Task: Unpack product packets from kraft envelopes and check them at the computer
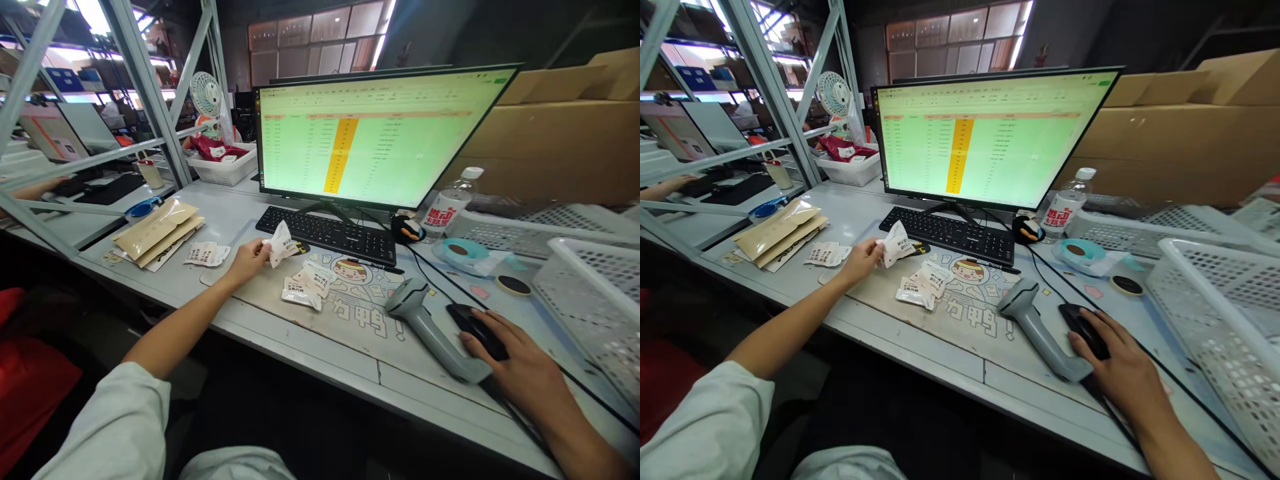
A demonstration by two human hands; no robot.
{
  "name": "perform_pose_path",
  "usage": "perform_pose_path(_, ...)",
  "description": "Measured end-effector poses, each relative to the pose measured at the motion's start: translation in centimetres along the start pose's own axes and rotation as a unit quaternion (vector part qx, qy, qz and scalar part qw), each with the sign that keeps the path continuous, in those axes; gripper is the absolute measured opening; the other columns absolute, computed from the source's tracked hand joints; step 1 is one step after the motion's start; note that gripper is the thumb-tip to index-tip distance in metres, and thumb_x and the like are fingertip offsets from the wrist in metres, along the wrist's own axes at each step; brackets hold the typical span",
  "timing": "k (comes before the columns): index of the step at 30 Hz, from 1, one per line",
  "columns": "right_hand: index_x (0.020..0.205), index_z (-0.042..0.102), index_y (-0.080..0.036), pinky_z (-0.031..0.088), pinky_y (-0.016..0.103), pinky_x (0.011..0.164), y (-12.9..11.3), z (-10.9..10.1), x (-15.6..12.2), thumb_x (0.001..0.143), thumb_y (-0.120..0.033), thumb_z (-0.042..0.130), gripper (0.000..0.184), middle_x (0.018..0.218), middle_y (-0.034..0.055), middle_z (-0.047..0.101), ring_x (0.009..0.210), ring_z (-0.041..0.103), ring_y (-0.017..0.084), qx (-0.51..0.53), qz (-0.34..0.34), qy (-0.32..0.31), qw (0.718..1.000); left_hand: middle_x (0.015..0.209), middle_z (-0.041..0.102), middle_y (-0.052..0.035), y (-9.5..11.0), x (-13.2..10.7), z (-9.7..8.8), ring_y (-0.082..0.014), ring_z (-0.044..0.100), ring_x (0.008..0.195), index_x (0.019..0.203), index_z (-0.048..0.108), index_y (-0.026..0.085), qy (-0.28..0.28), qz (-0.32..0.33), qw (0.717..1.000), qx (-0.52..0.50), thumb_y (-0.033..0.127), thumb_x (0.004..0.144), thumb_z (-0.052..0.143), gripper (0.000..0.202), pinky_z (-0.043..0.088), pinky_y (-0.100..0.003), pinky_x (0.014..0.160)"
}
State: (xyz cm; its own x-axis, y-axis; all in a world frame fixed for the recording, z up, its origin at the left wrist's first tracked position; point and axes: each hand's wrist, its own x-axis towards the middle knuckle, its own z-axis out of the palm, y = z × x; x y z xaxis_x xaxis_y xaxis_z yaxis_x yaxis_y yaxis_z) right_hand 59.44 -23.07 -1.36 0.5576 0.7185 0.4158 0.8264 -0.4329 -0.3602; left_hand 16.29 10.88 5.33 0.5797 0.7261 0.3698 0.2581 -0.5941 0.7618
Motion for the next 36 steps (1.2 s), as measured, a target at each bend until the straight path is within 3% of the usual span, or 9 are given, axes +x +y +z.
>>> perform_pose_path(2, 0.138, 0.063, -0.028, 0.042, 0.051, 0.122, 0.2, 0.0, 0.0, 0.083, -0.074, 0.047, 0.073, 0.151, 0.0101, 0.06, 0.138, 0.058, 0.034, -0.001, -0.006, 0.004, 1.0, 0.072, 0.056, -0.0014, 2.2, -0.6, 0.1, -0.0154, 0.053, 0.064, 0.086, 0.056, 0.019, 0.027, -0.007, 0.996, -0.085, 0.067, 0.104, 0.033, 0.057, 0.047, -0.026, 0.062)
perform_pose_path(5, 0.138, 0.062, -0.03, 0.045, 0.051, 0.12, -0.3, -0.4, -0.1, 0.086, -0.07, 0.049, 0.067, 0.15, 0.0107, 0.06, 0.136, 0.06, 0.035, -0.004, -0.014, 0.005, 1.0, 0.069, 0.046, 0.0012, 6.2, -2.2, 0.4, -0.0132, 0.045, 0.064, 0.074, 0.046, 0.02, 0.017, 0.003, 0.981, -0.193, 0.074, 0.1, 0.045, 0.06, 0.039, -0.025, 0.058)
perform_pose_path(10, 0.138, 0.061, -0.032, 0.046, 0.048, 0.117, -1.5, -1.0, -0.6, 0.092, -0.06, 0.053, 0.054, 0.15, 0.0133, 0.06, 0.136, 0.06, 0.034, -0.004, -0.032, -0.016, 0.999, 0.071, 0.048, 0.0008, 10.2, -3.9, 0.6, -0.0124, 0.043, 0.062, 0.079, 0.053, 0.018, -0.179, 0.061, 0.951, -0.246, 0.075, 0.098, 0.049, 0.061, 0.037, -0.026, 0.057)
perform_pose_path(16, 0.127, 0.067, -0.026, 0.046, 0.05, 0.116, -2.7, -2.7, 0.4, 0.09, -0.057, 0.056, 0.049, 0.142, 0.0175, 0.064, 0.133, 0.061, 0.036, 0.01, -0.034, 0.023, 0.999, 0.078, 0.049, 0.0, 11.3, -2.2, 0.5, -0.0138, 0.045, 0.071, 0.082, 0.049, 0.018, -0.305, 0.101, 0.925, -0.203, 0.061, 0.107, 0.042, 0.05, 0.04, -0.028, 0.066)
perform_pose_path(20, 0.113, 0.071, -0.023, 0.05, 0.047, 0.11, -11.2, -7.9, 1.1, 0.094, -0.054, 0.058, 0.039, 0.122, 0.0165, 0.073, 0.12, 0.067, 0.031, 0.055, -0.116, 0.142, 0.982, 0.077, 0.045, 0.0014, 14.1, -0.7, 1.3, -0.0138, 0.044, 0.07, 0.078, 0.043, 0.02, -0.39, 0.115, 0.909, -0.09, 0.053, 0.107, 0.041, 0.044, 0.038, -0.027, 0.066)
perform_pose_path(22, 0.105, 0.073, -0.024, 0.057, 0.034, 0.086, -17.1, -10.0, 0.8, 0.092, -0.053, 0.067, 0.032, 0.106, 0.0089, 0.076, 0.093, 0.07, 0.021, 0.142, -0.201, 0.045, 0.968, 0.073, 0.044, 0.0022, 15.8, -0.1, 2.1, -0.0131, 0.041, 0.066, 0.075, 0.043, 0.02, -0.436, 0.137, 0.888, -0.046, 0.05, 0.106, 0.043, 0.043, 0.036, -0.027, 0.062)
perform_pose_path(25, 0.08, 0.07, -0.022, 0.046, 0.024, 0.058, -23.6, -10.4, 0.1, 0.095, -0.052, 0.066, 0.033, 0.071, 0.0001, 0.067, 0.061, 0.056, 0.011, 0.245, -0.246, -0.168, 0.923, 0.071, 0.047, 0.0018, 17.2, 0.7, 3.1, -0.013, 0.042, 0.064, 0.077, 0.049, 0.019, -0.486, 0.153, 0.86, -0.032, 0.049, 0.104, 0.048, 0.041, 0.035, -0.026, 0.06)
perform_pose_path(30, 0.07, 0.065, -0.021, 0.036, 0.024, 0.047, -25.3, -7.8, -1.8, 0.095, -0.051, 0.066, 0.039, 0.057, -0.0022, 0.057, 0.051, 0.046, 0.009, 0.387, -0.105, -0.162, 0.902, 0.081, 0.058, -0.0012, 16.1, 0.9, 2.5, -0.0149, 0.054, 0.071, 0.091, 0.058, 0.017, -0.572, 0.072, 0.811, -0.104, 0.047, 0.099, 0.056, 0.031, 0.043, -0.025, 0.062)
perform_pose_path(36, 0.07, 0.058, -0.022, 0.04, 0.024, 0.042, -25.2, -5.3, -3.9, 0.091, -0.053, 0.071, 0.04, 0.053, -0.0034, 0.057, 0.043, 0.05, 0.01, 0.567, 0.032, -0.177, 0.804, 0.08, 0.057, 0.0008, 16.5, -0.3, 1.5, -0.0137, 0.052, 0.073, 0.086, 0.058, 0.017, -0.456, 0.145, 0.877, -0.043, 0.025, 0.092, 0.052, 0.012, 0.04, -0.024, 0.064)
